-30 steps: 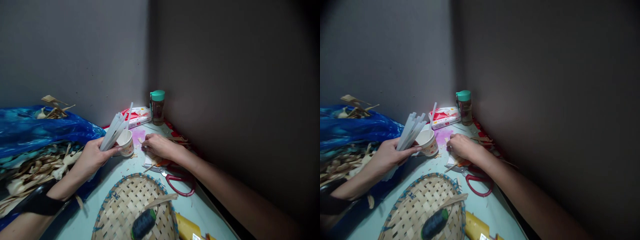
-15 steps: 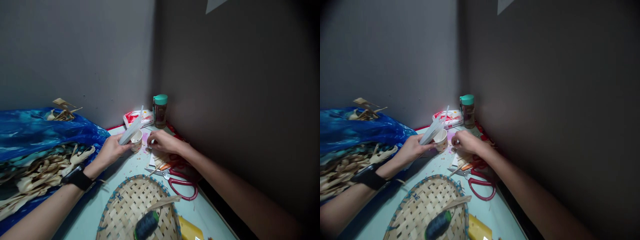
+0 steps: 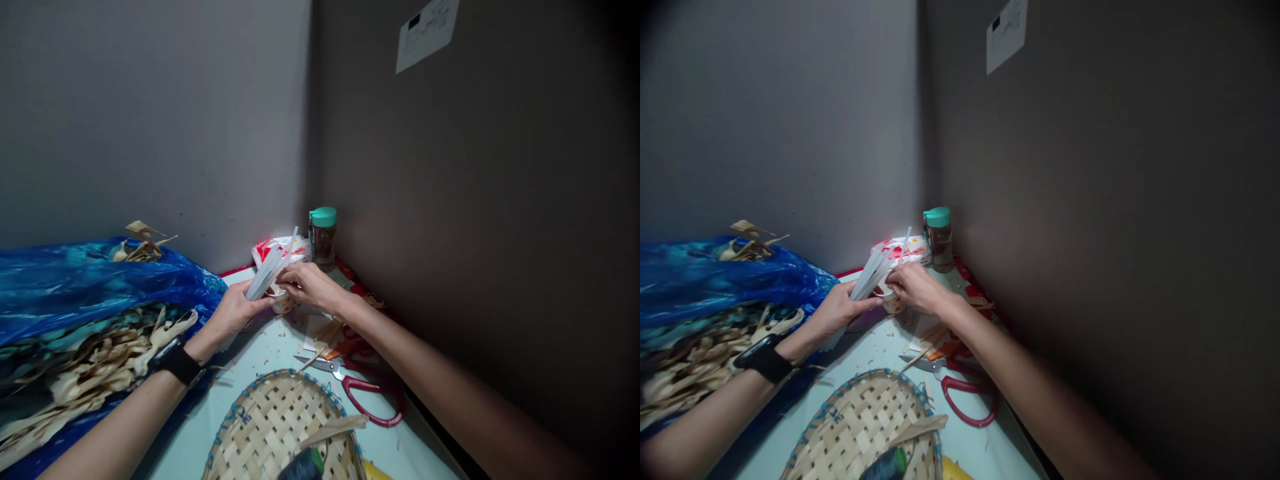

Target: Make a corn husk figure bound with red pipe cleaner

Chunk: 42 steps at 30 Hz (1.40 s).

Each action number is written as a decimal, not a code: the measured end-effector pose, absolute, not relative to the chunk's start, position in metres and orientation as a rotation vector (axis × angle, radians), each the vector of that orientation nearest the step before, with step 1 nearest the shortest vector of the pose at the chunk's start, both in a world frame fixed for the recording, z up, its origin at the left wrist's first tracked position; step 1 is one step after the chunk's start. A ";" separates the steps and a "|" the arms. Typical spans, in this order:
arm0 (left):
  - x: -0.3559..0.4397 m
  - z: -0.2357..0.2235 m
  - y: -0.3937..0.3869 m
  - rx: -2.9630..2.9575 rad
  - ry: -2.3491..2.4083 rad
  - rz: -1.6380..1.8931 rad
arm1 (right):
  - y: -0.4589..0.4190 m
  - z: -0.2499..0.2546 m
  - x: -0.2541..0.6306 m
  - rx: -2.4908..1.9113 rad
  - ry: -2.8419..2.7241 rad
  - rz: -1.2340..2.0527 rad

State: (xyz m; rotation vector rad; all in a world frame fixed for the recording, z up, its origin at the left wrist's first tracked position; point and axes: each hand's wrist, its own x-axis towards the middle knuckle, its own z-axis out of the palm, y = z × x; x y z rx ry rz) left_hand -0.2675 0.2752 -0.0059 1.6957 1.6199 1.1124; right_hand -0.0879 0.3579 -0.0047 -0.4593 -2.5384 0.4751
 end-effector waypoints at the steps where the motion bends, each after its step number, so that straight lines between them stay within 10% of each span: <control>1: -0.268 -0.005 0.273 1.681 1.615 1.137 | 0.358 -0.006 -0.085 -0.417 -2.563 0.446; 18: -0.246 0.039 0.336 0.890 0.933 2.066 | 0.355 -0.014 -0.082 -0.277 -2.677 0.169; 42: -0.254 -0.005 0.352 0.966 1.234 2.111 | 0.343 -0.027 -0.068 -0.331 -2.561 0.139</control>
